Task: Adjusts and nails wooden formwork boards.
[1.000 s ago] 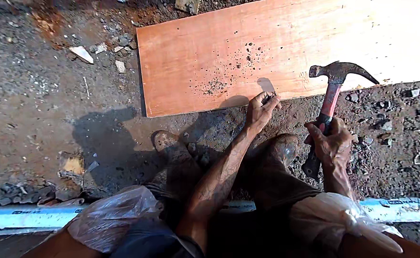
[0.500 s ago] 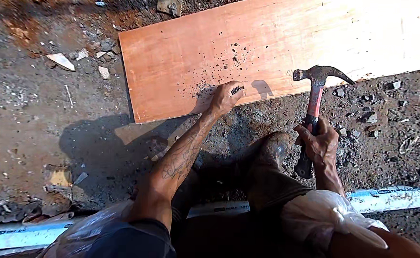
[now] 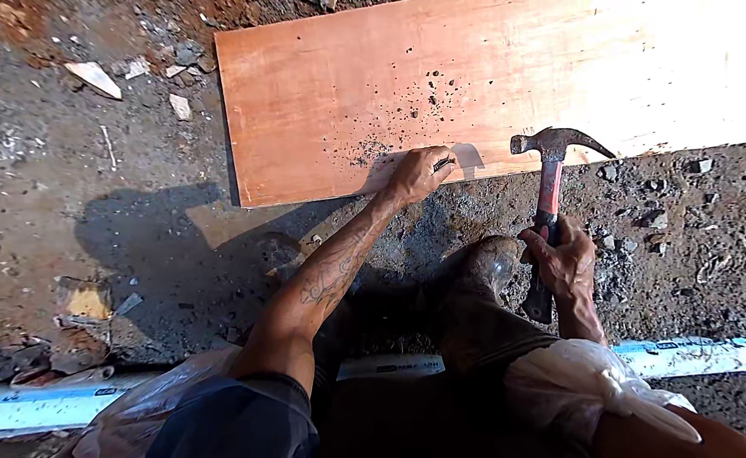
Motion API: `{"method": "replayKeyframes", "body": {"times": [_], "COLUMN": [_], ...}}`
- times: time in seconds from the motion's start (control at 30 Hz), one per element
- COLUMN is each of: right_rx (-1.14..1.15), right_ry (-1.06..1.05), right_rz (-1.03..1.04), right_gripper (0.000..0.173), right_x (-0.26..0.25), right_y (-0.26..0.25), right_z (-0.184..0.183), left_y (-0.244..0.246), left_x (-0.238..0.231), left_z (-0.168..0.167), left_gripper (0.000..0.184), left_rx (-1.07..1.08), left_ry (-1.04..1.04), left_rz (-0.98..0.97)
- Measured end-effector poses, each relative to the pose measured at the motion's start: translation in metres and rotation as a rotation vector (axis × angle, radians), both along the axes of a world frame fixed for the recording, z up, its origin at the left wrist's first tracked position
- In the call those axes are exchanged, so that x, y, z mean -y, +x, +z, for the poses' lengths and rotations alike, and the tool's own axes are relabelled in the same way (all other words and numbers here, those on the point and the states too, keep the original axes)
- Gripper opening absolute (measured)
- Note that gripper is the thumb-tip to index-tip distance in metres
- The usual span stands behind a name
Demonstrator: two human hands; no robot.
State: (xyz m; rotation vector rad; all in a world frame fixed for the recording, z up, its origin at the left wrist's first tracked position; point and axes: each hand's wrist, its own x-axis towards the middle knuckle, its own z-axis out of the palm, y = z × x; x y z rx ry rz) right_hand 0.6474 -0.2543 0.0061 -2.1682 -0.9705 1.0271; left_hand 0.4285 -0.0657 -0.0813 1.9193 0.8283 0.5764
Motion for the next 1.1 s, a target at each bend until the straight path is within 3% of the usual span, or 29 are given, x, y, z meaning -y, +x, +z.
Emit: {"method": "replayKeyframes", "body": {"times": [0.3,0.57,0.8,1.0,1.1], "right_rx": [0.143,0.45,0.446,0.552,0.528], "right_ry": [0.043,0.421,0.222,0.354,0.213], "right_rz": [0.226,0.519,0.637,0.599,0.656], "right_gripper": [0.036,0.04,0.045,0.044,0.045], "right_x": [-0.002,-0.009,-0.007,0.001,0.001], "right_y": [-0.001,-0.006,0.002,-0.01,-0.005], "right_z": [0.01,0.042,0.027,0.026,0.019], "left_y": [0.002,0.004,0.002,0.003,0.002], "left_x": [0.002,-0.001,0.002,0.004,0.004], "left_z": [-0.006,-0.005,-0.001,-0.003,-0.001], "left_gripper": [0.017,0.017,0.017,0.016,0.015], "left_rx": [-0.003,-0.038,-0.088,-0.074,-0.074], "left_ry": [0.066,0.043,0.044,0.051,0.052], "left_rz": [0.002,-0.013,-0.039,-0.037,-0.05]}}
